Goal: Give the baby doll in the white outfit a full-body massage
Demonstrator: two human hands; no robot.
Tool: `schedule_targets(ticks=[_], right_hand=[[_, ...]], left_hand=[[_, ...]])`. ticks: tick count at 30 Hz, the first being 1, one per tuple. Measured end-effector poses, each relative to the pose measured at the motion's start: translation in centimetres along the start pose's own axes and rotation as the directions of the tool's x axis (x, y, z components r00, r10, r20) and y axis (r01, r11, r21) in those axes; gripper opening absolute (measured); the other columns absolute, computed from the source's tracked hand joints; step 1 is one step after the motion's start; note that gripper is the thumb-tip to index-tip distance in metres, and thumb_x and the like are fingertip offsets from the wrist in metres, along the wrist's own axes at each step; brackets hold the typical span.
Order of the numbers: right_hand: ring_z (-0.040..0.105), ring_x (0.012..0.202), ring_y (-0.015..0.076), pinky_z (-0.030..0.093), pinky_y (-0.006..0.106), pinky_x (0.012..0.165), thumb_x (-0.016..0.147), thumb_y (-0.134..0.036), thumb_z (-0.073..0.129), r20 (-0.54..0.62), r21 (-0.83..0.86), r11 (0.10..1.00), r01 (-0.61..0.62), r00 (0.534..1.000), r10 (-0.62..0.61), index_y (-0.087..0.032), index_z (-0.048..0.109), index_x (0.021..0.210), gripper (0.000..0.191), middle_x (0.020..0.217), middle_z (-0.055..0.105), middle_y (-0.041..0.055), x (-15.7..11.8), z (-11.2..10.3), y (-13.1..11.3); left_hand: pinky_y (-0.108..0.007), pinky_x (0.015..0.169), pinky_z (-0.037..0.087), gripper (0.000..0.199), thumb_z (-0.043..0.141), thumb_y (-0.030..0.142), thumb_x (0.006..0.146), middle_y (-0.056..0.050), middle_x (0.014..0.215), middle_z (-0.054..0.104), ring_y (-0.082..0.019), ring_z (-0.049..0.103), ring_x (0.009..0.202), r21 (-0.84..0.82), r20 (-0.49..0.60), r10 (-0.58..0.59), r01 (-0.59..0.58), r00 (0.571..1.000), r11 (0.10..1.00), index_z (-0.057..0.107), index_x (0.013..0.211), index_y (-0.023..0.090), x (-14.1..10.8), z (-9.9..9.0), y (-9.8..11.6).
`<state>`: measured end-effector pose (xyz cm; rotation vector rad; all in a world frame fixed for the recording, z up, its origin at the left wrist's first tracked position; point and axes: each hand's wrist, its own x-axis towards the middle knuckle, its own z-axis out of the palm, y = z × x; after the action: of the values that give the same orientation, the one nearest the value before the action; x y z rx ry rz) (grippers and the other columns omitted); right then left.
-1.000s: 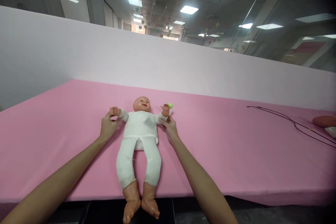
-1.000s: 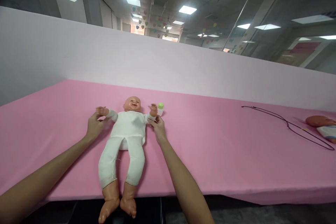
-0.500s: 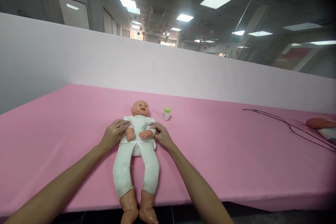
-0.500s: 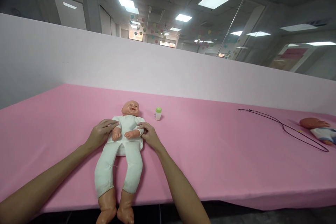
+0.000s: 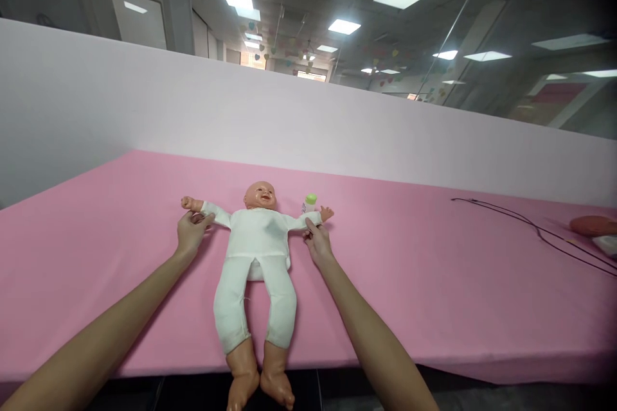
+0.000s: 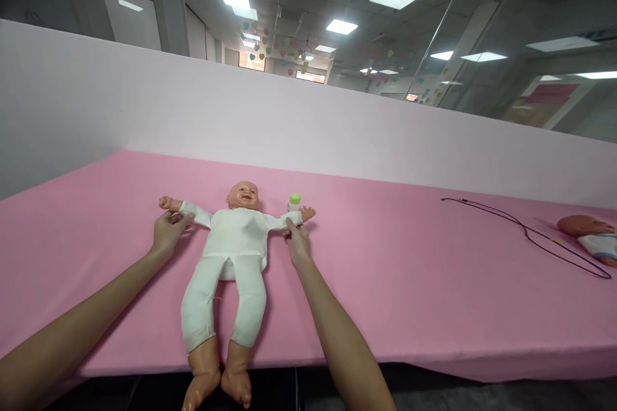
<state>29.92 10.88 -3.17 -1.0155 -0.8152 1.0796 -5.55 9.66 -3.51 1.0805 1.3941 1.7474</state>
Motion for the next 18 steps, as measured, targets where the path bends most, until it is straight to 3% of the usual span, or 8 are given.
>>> schedule_targets(ticks=[2,4,7,9,10,12,15,18], right_hand=[[0.054,0.057,0.0152,0.046,0.029,0.053,0.067,-0.047,0.092,0.054,-0.071,0.996,0.062,0.997,-0.058,-0.025,0.067,0.093,0.042,0.068,0.062,-0.0033,-0.4,0.2,-0.3],[0.064,0.073,0.0186,0.053,0.03,0.065,0.068,-0.041,0.091,0.192,-0.158,0.973,0.166,0.972,-0.134,-0.024,0.071,0.101,0.042,0.086,0.073,0.0012,-1.1,0.7,-0.8],[0.068,0.103,0.0249,0.055,0.038,0.09,0.073,-0.027,0.083,0.514,-0.25,0.89,0.381,0.831,-0.212,-0.024,0.076,0.102,0.03,0.111,0.076,0.0052,-2.5,1.5,-1.4],[0.067,0.108,0.0255,0.052,0.04,0.097,0.076,-0.021,0.075,0.631,-0.282,0.835,0.473,0.747,-0.21,-0.025,0.078,0.101,0.025,0.114,0.076,0.0046,-3.1,1.8,-1.6],[0.067,0.107,0.025,0.052,0.04,0.097,0.077,-0.02,0.073,0.636,-0.29,0.829,0.479,0.743,-0.208,-0.026,0.079,0.101,0.025,0.114,0.076,0.0043,-3.2,1.8,-1.5],[0.068,0.102,0.0237,0.053,0.038,0.093,0.077,-0.023,0.075,0.558,-0.287,0.86,0.423,0.803,-0.208,-0.025,0.077,0.101,0.025,0.11,0.076,0.0038,-3.1,1.8,-1.3],[0.067,0.088,0.0197,0.055,0.032,0.079,0.07,-0.029,0.085,0.327,-0.211,0.941,0.263,0.927,-0.185,-0.024,0.07,0.098,0.032,0.098,0.075,0.002,-2.2,1.5,-1.1],[0.059,0.064,0.0132,0.049,0.025,0.058,0.067,-0.034,0.089,0.088,-0.067,0.989,0.129,0.988,-0.123,-0.026,0.061,0.101,0.044,0.081,0.068,-0.0035,-0.9,0.8,-1.3]], left_hand=[[-0.035,0.072,0.058,0.034,0.08,0.041,0.075,-0.01,0.099,0.077,-0.025,0.072,0.085,0.109,0.057,0.145,-0.15,0.988,0.983,0.07,0.098,0.017,-0.3,0.1,0.1],[-0.035,0.076,0.058,0.027,0.072,0.038,0.084,-0.01,0.104,0.078,-0.026,0.072,0.091,0.239,0.177,0.321,-0.357,0.931,0.903,0.074,0.103,0.019,-0.9,0.5,0.4],[-0.039,0.087,0.057,0.026,0.06,0.031,0.095,-0.01,0.116,0.079,-0.028,0.072,0.105,0.281,0.489,0.497,-0.669,0.717,0.688,0.078,0.112,0.023,-1.9,1.1,0.8],[-0.043,0.098,0.055,0.029,0.054,0.028,0.099,-0.009,0.122,0.078,-0.029,0.069,0.117,0.225,0.625,0.54,-0.793,0.563,0.566,0.079,0.114,0.026,-2.3,1.3,1.0],[-0.044,0.1,0.054,0.03,0.053,0.028,0.1,-0.009,0.123,0.078,-0.029,0.068,0.119,0.216,0.643,0.547,-0.812,0.536,0.542,0.08,0.114,0.027,-2.5,1.3,1.0],[-0.043,0.096,0.056,0.031,0.056,0.03,0.1,-0.009,0.125,0.077,-0.029,0.069,0.116,0.264,0.584,0.528,-0.759,0.617,0.595,0.077,0.122,0.027,-2.6,1.3,1.0],[-0.037,0.079,0.06,0.066,0.069,0.038,0.093,-0.011,0.129,0.072,-0.026,0.072,0.1,0.307,0.335,0.389,-0.49,0.858,0.816,0.052,0.156,0.028,-2.5,1.1,1.2],[-0.034,0.081,0.061,0.112,0.081,0.041,0.082,-0.014,0.149,0.057,-0.026,0.071,0.109,0.186,0.066,0.268,-0.276,0.961,0.943,0.015,0.171,0.03,-1.6,0.5,1.3]])
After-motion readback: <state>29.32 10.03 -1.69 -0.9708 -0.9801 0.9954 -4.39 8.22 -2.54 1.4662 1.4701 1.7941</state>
